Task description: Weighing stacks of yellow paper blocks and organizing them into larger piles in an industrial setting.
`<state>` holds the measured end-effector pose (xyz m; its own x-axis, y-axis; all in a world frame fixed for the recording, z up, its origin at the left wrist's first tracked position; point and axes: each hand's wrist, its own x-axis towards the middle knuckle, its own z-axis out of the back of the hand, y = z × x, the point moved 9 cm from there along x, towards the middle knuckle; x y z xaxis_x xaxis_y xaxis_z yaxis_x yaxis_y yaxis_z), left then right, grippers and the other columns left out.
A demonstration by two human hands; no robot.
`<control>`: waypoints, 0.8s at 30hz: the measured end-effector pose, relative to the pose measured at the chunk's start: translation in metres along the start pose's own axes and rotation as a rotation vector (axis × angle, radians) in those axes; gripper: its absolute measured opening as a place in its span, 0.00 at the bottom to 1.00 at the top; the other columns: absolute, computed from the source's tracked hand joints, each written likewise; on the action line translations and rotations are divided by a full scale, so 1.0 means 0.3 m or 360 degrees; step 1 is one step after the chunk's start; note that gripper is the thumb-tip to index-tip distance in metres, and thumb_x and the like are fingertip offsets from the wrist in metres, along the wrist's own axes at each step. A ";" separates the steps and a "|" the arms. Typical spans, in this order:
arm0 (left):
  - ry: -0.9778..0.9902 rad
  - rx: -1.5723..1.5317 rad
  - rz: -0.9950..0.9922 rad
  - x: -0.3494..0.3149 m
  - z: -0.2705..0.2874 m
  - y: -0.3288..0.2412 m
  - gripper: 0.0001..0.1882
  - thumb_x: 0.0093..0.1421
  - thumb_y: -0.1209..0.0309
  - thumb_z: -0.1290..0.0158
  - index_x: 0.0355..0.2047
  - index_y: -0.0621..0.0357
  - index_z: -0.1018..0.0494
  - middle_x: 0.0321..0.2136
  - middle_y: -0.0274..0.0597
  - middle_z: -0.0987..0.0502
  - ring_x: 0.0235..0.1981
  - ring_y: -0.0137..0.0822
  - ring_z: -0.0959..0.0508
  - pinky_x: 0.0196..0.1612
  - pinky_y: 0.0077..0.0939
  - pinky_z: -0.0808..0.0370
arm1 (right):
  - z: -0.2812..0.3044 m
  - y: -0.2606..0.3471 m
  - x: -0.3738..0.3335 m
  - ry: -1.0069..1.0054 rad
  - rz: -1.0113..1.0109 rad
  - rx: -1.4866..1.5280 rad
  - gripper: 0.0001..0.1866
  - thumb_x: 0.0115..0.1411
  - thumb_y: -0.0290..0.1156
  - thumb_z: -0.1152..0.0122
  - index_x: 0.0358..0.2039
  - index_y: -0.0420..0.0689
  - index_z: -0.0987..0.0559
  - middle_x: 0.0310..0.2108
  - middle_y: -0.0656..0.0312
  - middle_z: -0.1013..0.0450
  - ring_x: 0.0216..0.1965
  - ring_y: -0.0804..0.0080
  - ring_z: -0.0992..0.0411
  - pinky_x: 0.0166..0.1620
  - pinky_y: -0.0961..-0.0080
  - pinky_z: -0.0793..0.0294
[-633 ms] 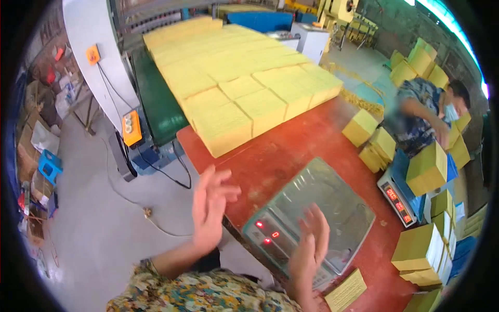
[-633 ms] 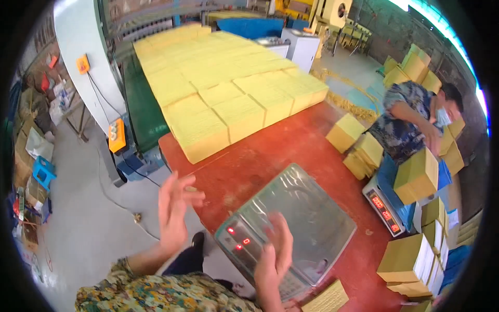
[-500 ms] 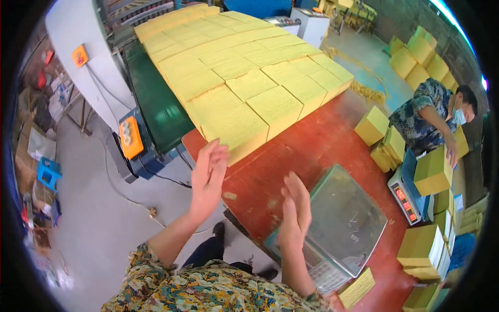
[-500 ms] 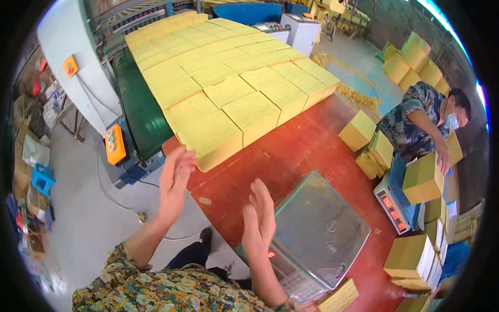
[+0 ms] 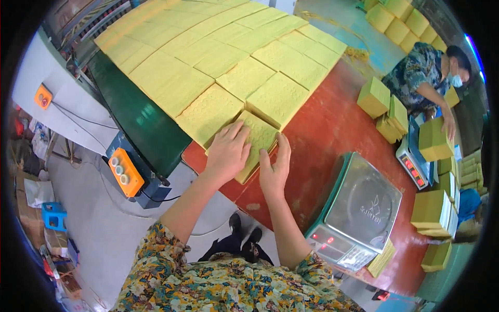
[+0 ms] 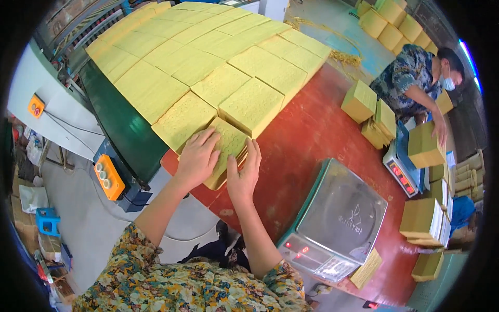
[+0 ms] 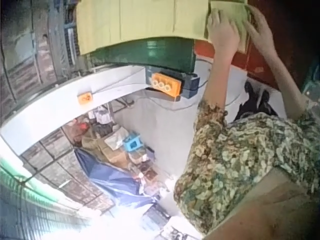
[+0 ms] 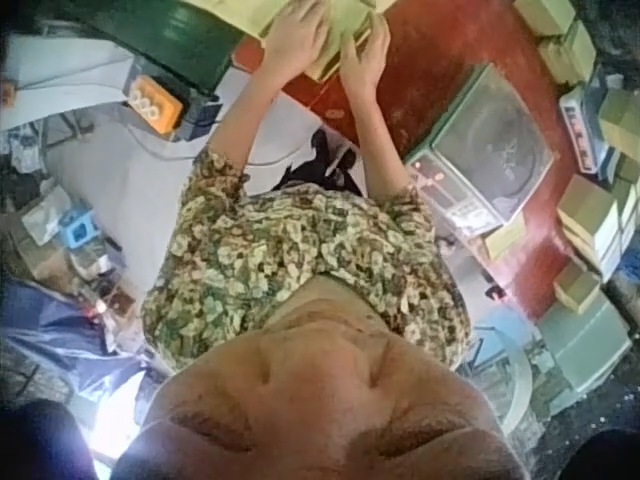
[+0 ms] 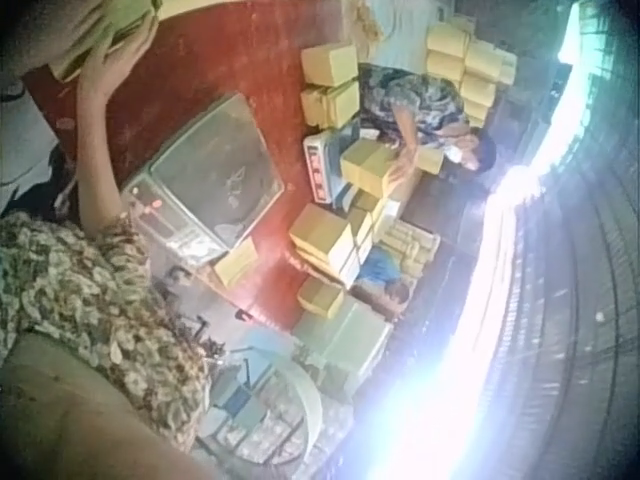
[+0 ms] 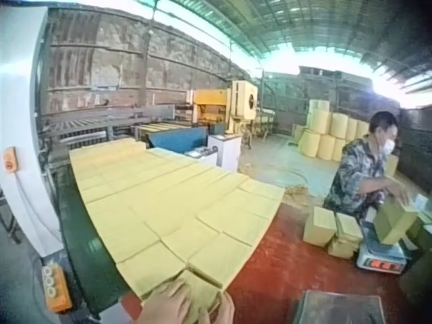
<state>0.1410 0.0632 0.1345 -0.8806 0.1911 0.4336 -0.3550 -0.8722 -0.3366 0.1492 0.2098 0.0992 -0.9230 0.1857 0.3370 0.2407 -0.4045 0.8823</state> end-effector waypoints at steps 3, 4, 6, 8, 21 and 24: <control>0.0139 -0.0094 -0.0018 -0.114 0.035 -0.088 0.24 0.58 0.71 0.46 0.54 0.66 0.31 0.58 0.54 0.32 0.59 0.52 0.32 0.60 0.43 0.35 | 0.096 0.001 -0.136 0.0132 -0.0006 0.0047 0.30 0.62 0.26 0.44 0.64 0.36 0.38 0.64 0.44 0.41 0.65 0.52 0.41 0.66 0.62 0.41; 0.0179 -0.0097 -0.0036 -0.165 0.053 -0.126 0.26 0.57 0.71 0.46 0.56 0.66 0.32 0.59 0.53 0.33 0.59 0.52 0.33 0.61 0.44 0.35 | 0.132 -0.014 -0.216 0.0165 -0.0154 0.0291 0.29 0.62 0.25 0.45 0.64 0.37 0.38 0.63 0.46 0.40 0.65 0.54 0.40 0.66 0.62 0.41; 0.0253 -0.0139 -0.0060 -0.267 0.076 -0.200 0.27 0.56 0.71 0.45 0.56 0.66 0.32 0.60 0.54 0.33 0.60 0.53 0.33 0.61 0.45 0.36 | 0.205 -0.047 -0.384 0.0231 -0.0393 0.0636 0.29 0.64 0.23 0.47 0.65 0.37 0.39 0.63 0.49 0.39 0.64 0.59 0.39 0.65 0.63 0.39; 0.0364 -0.0175 -0.0105 -0.339 0.102 -0.267 0.30 0.54 0.72 0.45 0.58 0.66 0.33 0.61 0.54 0.35 0.61 0.54 0.34 0.62 0.46 0.37 | 0.246 -0.126 -0.621 0.0399 -0.0865 0.0862 0.28 0.65 0.24 0.48 0.65 0.37 0.40 0.63 0.51 0.38 0.63 0.61 0.37 0.63 0.65 0.37; 0.0237 -0.0241 0.0037 -0.501 0.179 -0.323 0.27 0.58 0.69 0.47 0.57 0.68 0.32 0.62 0.55 0.35 0.63 0.53 0.36 0.64 0.48 0.41 | 0.171 -0.124 -0.837 0.0514 -0.1458 0.1681 0.25 0.66 0.23 0.53 0.63 0.34 0.36 0.59 0.52 0.32 0.60 0.64 0.34 0.63 0.68 0.37; 0.0186 -0.0566 0.0217 -0.486 0.253 -0.277 0.27 0.61 0.68 0.51 0.58 0.70 0.34 0.63 0.59 0.37 0.64 0.59 0.39 0.66 0.48 0.44 | 0.265 -0.004 -0.741 0.0494 -0.1182 0.1403 0.23 0.66 0.22 0.52 0.62 0.33 0.34 0.57 0.53 0.31 0.58 0.68 0.33 0.61 0.70 0.36</control>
<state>0.3226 0.0737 0.1628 -0.9497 0.1523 0.2738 -0.3009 -0.6865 -0.6619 0.3780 0.2403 0.0496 -0.9276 -0.1592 -0.3379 -0.3715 0.4868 0.7906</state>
